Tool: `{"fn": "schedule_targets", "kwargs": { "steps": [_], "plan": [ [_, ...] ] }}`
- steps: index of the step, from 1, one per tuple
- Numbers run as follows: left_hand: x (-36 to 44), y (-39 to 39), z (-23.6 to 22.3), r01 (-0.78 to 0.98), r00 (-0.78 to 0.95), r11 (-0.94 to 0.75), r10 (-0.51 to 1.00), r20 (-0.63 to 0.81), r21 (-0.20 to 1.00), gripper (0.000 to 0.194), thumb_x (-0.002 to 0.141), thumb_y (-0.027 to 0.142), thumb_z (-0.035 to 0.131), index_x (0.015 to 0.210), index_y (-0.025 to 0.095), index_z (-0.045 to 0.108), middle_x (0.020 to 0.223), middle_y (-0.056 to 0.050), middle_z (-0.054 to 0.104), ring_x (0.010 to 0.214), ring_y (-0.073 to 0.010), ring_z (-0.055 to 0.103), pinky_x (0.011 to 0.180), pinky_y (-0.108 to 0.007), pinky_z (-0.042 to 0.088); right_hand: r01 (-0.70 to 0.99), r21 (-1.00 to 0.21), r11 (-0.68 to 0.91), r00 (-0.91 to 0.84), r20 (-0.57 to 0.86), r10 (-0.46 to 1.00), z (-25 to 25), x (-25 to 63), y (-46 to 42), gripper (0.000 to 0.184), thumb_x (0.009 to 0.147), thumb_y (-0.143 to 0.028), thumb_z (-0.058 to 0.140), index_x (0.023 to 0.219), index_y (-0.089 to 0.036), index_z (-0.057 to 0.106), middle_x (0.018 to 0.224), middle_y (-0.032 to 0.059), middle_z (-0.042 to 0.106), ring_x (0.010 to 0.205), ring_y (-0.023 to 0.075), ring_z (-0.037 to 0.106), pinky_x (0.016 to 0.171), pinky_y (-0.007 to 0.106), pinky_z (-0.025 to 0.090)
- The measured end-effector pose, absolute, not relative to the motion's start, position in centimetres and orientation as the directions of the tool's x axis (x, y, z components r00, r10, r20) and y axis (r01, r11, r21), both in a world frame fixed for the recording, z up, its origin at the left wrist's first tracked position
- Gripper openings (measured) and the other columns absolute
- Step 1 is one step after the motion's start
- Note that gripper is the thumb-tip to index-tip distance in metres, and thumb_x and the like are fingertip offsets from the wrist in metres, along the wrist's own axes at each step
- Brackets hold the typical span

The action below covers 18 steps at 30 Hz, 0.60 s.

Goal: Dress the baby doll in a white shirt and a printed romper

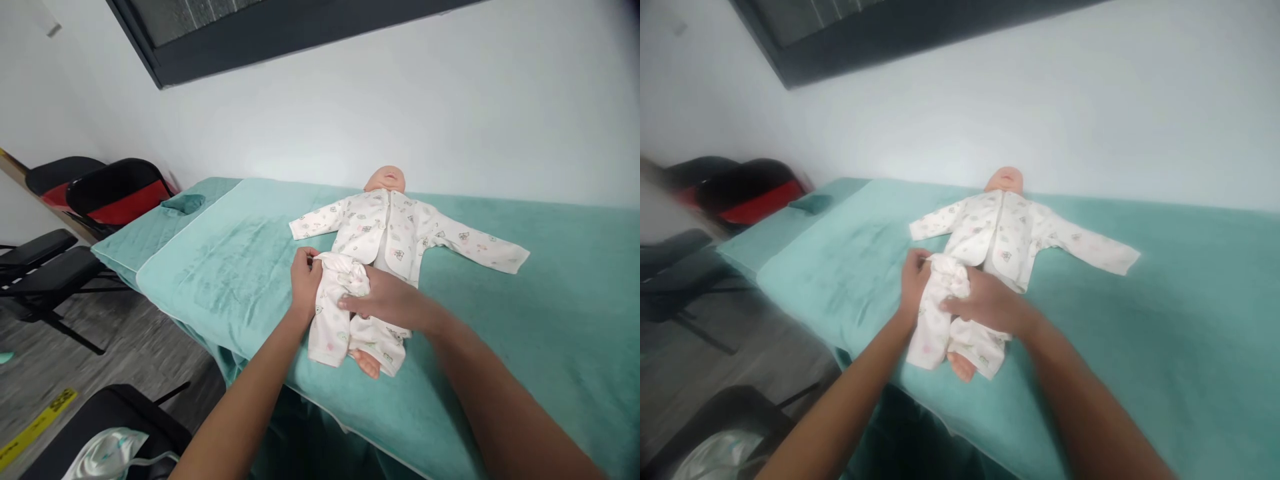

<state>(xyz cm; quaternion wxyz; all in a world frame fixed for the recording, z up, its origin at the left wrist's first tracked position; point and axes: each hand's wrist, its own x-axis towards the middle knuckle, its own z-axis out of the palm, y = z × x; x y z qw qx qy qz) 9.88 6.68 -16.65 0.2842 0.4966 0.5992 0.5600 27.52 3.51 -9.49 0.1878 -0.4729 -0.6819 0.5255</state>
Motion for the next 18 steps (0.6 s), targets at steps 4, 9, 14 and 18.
{"fn": "schedule_targets", "kwargs": {
  "steps": [4,9,14,18],
  "plan": [
    [9.85,6.46,-16.65,0.218,-0.309,-0.117,0.933,0.182,0.969,0.013,0.073,0.014,0.051,0.081,0.021,0.057,0.074,0.002,0.058,0.071,-0.0149,0.052,0.067,-0.025,0.041,0.532,-0.841,0.098,-0.467,-0.195,0.863,-9.4,27.44,3.26,0.036,0.075,-0.038,0.071,0.108,-0.025,0.064,0.098,0.0022,0.073,0.082,0.0221,0.069,0.072,0.032,0.049],
    [9.7,6.48,-16.8,0.141,-0.3,-0.14,0.937,0.177,0.98,0.013,0.07,0.014,0.049,0.076,0.021,0.058,0.069,0.002,0.057,0.068,-0.0144,0.051,0.064,-0.025,0.04,0.545,-0.838,0.03,-0.417,-0.24,0.877,-9.86,26.97,3.3,0.018,0.082,-0.036,0.063,0.093,-0.022,0.064,0.082,0.0018,0.073,0.067,0.0197,0.069,0.062,0.03,0.05],
    [9.58,6.48,-16.88,0.138,-0.337,-0.131,0.926,0.171,0.982,0.015,0.067,0.013,0.05,0.075,0.021,0.06,0.069,0.003,0.058,0.067,-0.0143,0.051,0.064,-0.024,0.039,0.497,-0.867,0.022,-0.396,-0.204,0.895,-10.06,26.75,3.47,0.012,0.083,-0.03,0.058,0.089,-0.021,0.064,0.077,0.0017,0.072,0.064,0.0193,0.068,0.058,0.029,0.05],
    [9.75,6.25,-16.75,0.201,-0.347,-0.141,0.915,0.205,0.969,0.014,0.068,0.012,0.049,0.072,0.02,0.058,0.065,0.004,0.056,0.065,-0.0139,0.049,0.062,-0.024,0.037,0.499,-0.866,0.027,-0.406,-0.206,0.89,-9.98,26.71,3.46,0.012,0.083,-0.03,0.057,0.089,-0.022,0.063,0.075,0.0009,0.072,0.061,0.0183,0.067,0.058,0.028,0.049]
  ]
}}
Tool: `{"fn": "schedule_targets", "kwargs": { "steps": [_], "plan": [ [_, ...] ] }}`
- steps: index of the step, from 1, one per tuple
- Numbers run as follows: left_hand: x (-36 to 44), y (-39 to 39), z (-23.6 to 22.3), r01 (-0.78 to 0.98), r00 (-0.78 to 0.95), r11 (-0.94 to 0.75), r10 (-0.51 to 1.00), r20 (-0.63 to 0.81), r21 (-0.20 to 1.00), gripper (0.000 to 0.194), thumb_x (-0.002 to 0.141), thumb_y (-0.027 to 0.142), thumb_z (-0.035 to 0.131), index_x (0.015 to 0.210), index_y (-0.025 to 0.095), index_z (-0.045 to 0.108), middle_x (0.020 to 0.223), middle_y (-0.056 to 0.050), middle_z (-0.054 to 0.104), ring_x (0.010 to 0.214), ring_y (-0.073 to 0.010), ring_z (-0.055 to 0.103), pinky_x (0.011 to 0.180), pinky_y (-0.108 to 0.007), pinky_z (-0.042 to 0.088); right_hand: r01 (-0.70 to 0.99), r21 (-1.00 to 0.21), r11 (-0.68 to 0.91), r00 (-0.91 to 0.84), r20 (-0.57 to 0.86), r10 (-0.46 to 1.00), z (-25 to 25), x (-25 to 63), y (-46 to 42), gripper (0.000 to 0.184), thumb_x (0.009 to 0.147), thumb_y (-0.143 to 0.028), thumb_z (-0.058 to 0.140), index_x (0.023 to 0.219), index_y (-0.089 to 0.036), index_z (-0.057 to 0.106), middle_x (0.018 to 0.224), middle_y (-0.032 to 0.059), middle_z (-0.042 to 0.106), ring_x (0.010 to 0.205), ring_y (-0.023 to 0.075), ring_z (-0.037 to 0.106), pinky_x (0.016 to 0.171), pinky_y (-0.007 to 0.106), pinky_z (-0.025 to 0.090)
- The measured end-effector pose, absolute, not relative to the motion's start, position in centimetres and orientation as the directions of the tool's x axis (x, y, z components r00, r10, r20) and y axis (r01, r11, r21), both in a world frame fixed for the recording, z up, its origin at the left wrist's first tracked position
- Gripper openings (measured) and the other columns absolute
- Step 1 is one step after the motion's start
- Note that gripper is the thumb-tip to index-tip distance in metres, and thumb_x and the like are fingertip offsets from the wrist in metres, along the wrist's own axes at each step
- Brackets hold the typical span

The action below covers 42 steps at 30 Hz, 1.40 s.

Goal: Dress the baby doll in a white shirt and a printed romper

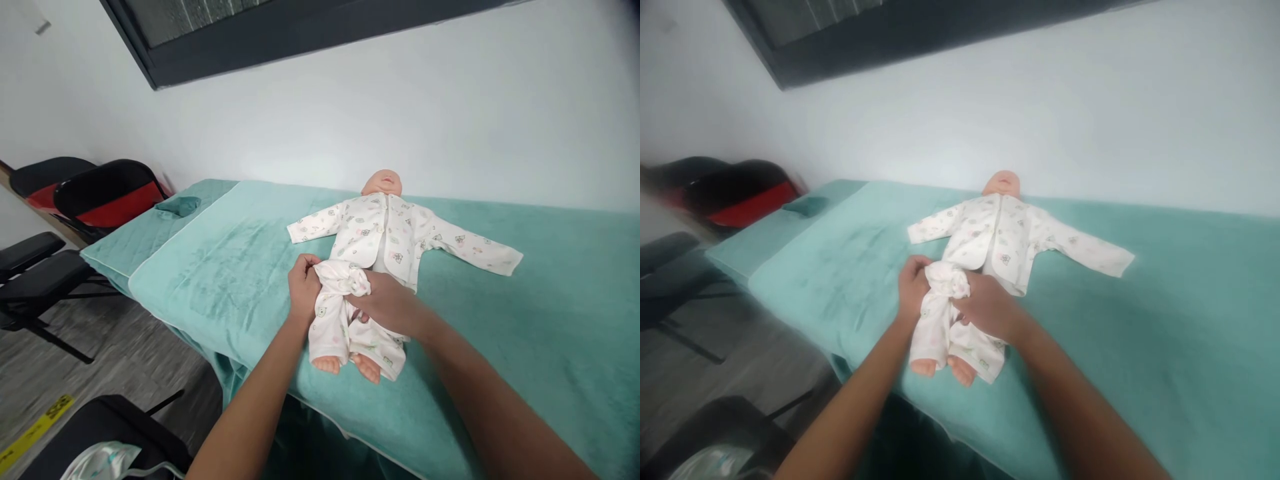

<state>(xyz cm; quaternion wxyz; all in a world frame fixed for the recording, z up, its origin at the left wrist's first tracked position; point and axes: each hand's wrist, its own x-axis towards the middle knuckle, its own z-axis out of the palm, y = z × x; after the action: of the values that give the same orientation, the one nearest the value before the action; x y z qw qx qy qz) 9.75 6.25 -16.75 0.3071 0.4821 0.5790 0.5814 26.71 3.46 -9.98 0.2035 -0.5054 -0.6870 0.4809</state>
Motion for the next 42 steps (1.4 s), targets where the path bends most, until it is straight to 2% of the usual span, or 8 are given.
{"fn": "schedule_targets", "kwargs": {
  "steps": [10,15,20,24,30,36,40,42],
  "plan": [
    [9.8,8.3,-16.0,0.327,-0.398,-0.225,0.848,0.35,0.918,0.018,0.065,0.004,0.044,0.059,0.021,0.047,0.06,0.004,0.047,0.063,-0.0136,0.043,0.061,-0.024,0.033,0.5,-0.866,0.026,-0.43,-0.222,0.875,-10.0,26.8,3.3,0.009,0.083,-0.03,0.055,0.084,-0.022,0.06,0.078,0.001,0.071,0.066,0.0186,0.068,0.059,0.028,0.049],
    [9.6,9.3,-15.8,0.173,-0.316,-0.131,0.931,0.181,0.976,0.014,0.063,0.007,0.047,0.058,0.019,0.052,0.058,0.004,0.05,0.061,-0.0126,0.044,0.059,-0.024,0.033,0.47,-0.883,0.013,-0.407,-0.204,0.891,-9.6,26.6,3.2,0.013,0.081,-0.025,0.054,0.093,-0.024,0.06,0.081,0.0014,0.069,0.067,0.0191,0.066,0.06,0.03,0.05],
    [8.8,9.2,-14.5,-0.071,-0.161,-0.066,0.986,0.054,0.995,0.009,0.07,0.019,0.059,0.076,0.018,0.066,0.079,-0.002,0.066,0.072,-0.0154,0.057,0.066,-0.026,0.042,0.545,-0.829,0.126,-0.33,-0.074,0.941,-8.4,28.3,3.3,0.028,0.082,-0.047,0.063,0.098,-0.024,0.059,0.086,0.0019,0.068,0.073,0.0199,0.061,0.067,0.032,0.046],
    [9.2,8.5,-12.1,0.088,-0.004,-0.066,0.998,0.067,0.994,0.017,0.075,0.024,0.065,0.091,0.02,0.071,0.097,-0.005,0.068,0.088,-0.0201,0.061,0.075,-0.031,0.046,0.432,-0.892,0.131,-0.122,0.086,0.989,-8.6,29.4,3.9,0.03,0.084,-0.053,0.061,0.089,-0.024,0.057,0.078,-0.0008,0.062,0.073,0.0171,0.057,0.064,0.028,0.042],
    [10.7,8.5,-9.8,0.407,0.281,-0.347,0.928,0.245,0.845,0.029,0.07,0.015,0.071,0.098,0.023,0.069,0.126,-0.009,0.054,0.125,-0.028,0.049,0.107,-0.042,0.038,0.401,-0.899,0.175,0.129,0.244,0.961,-10.0,29.7,4.9,0.03,0.09,-0.051,0.053,0.08,-0.022,0.057,0.071,0.0004,0.059,0.067,0.0164,0.053,0.064,0.029,0.041],
    [12.3,8.0,-10.0,0.779,0.359,-0.385,0.921,0.151,0.496,0.046,0.076,0.014,0.064,0.12,0.023,0.053,0.135,-0.011,0.042,0.123,-0.0292,0.044,0.099,-0.043,0.045,0.779,-0.561,0.279,0.051,0.501,0.864,-12.3,30.8,6.7,0.033,0.079,-0.046,0.068,0.094,-0.021,0.053,0.097,0.0088,0.058,0.081,0.0234,0.056,0.067,0.033,0.043],
    [14.3,7.2,-9.9,0.911,0.296,-0.329,0.941,0.164,0.248,0.04,0.079,0.022,0.064,0.116,0.022,0.049,0.133,-0.014,0.045,0.117,-0.0319,0.045,0.092,-0.045,0.045,0.925,-0.285,0.25,-0.065,0.53,0.846,-13.3,30.2,6.6,0.017,0.089,-0.037,0.057,0.086,-0.021,0.051,0.089,0.0098,0.056,0.08,0.0251,0.054,0.065,0.034,0.038],
    [15.0,7.1,-9.9,0.916,0.252,-0.305,0.943,0.217,0.261,0.033,0.079,0.022,0.065,0.109,0.021,0.052,0.128,-0.015,0.05,0.112,-0.0332,0.049,0.09,-0.046,0.044,0.933,-0.261,0.249,-0.076,0.533,0.843,-13.2,29.9,6.4,0.016,0.094,-0.031,0.046,0.081,-0.022,0.049,0.082,0.0085,0.055,0.074,0.0234,0.053,0.064,0.033,0.035]
  ]
}}
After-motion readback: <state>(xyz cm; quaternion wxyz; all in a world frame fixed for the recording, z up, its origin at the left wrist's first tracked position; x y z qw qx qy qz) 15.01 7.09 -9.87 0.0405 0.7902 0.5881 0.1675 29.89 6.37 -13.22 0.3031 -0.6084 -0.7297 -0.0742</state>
